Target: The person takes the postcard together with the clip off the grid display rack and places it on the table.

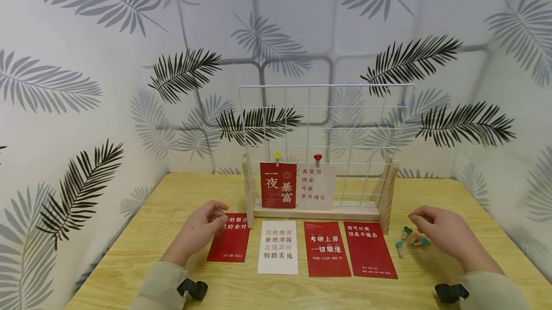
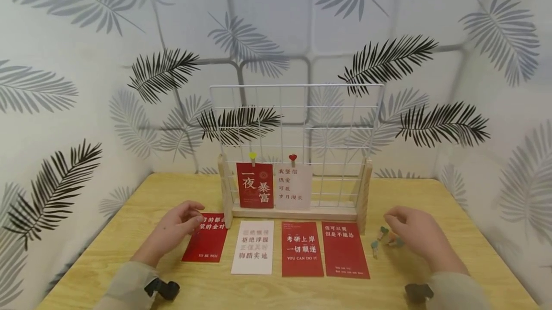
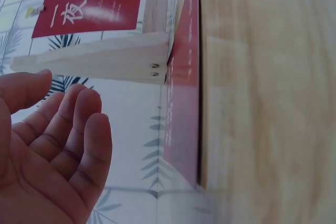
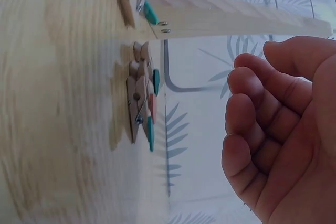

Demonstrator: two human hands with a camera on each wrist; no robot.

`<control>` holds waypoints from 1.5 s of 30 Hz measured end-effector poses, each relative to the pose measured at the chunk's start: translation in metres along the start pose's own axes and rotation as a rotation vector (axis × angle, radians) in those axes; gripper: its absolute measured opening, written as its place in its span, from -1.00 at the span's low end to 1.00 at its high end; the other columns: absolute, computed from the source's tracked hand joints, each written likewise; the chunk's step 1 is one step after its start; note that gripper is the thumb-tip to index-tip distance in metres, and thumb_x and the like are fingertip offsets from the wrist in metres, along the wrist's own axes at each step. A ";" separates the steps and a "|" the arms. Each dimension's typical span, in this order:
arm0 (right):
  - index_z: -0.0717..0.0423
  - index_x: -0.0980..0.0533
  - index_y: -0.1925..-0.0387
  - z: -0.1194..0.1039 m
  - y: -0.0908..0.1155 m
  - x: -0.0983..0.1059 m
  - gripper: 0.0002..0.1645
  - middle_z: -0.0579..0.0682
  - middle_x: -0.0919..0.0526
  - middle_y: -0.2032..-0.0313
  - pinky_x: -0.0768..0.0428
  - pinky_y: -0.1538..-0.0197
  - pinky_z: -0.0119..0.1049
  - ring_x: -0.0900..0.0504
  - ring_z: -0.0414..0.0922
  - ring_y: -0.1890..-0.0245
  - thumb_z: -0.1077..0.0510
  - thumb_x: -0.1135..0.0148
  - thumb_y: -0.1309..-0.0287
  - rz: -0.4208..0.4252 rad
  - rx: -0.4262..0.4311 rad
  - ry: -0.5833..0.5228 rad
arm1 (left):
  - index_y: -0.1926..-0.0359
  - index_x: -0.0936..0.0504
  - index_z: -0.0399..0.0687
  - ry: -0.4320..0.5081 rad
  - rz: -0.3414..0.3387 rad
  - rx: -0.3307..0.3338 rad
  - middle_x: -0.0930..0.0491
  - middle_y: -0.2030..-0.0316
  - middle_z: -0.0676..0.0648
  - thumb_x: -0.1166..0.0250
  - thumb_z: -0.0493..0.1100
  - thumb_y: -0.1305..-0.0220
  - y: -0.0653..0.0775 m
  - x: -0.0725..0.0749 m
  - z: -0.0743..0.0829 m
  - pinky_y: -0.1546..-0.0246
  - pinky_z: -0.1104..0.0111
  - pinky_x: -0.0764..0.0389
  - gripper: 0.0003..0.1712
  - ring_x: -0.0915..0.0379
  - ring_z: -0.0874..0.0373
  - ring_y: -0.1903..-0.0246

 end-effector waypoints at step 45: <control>-0.03 -0.62 -0.10 -0.116 -0.023 -0.005 -0.64 -0.15 -0.52 0.54 -0.40 0.37 -0.19 -0.40 -0.14 0.55 -0.10 -0.13 -0.47 0.103 0.216 -0.036 | -0.25 -0.49 -0.10 -0.072 -0.142 -0.275 -0.61 -0.10 -0.06 -0.23 -0.14 -0.47 -0.018 -0.063 0.074 -0.13 0.07 -0.54 -0.60 -0.54 0.06 -0.08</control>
Point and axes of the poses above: each hand's wrist, its own y-axis away from the middle knuckle, its own x-axis out of the back of the hand, z = x × y, the point moved 3 cm from there along -y, towards the middle knuckle
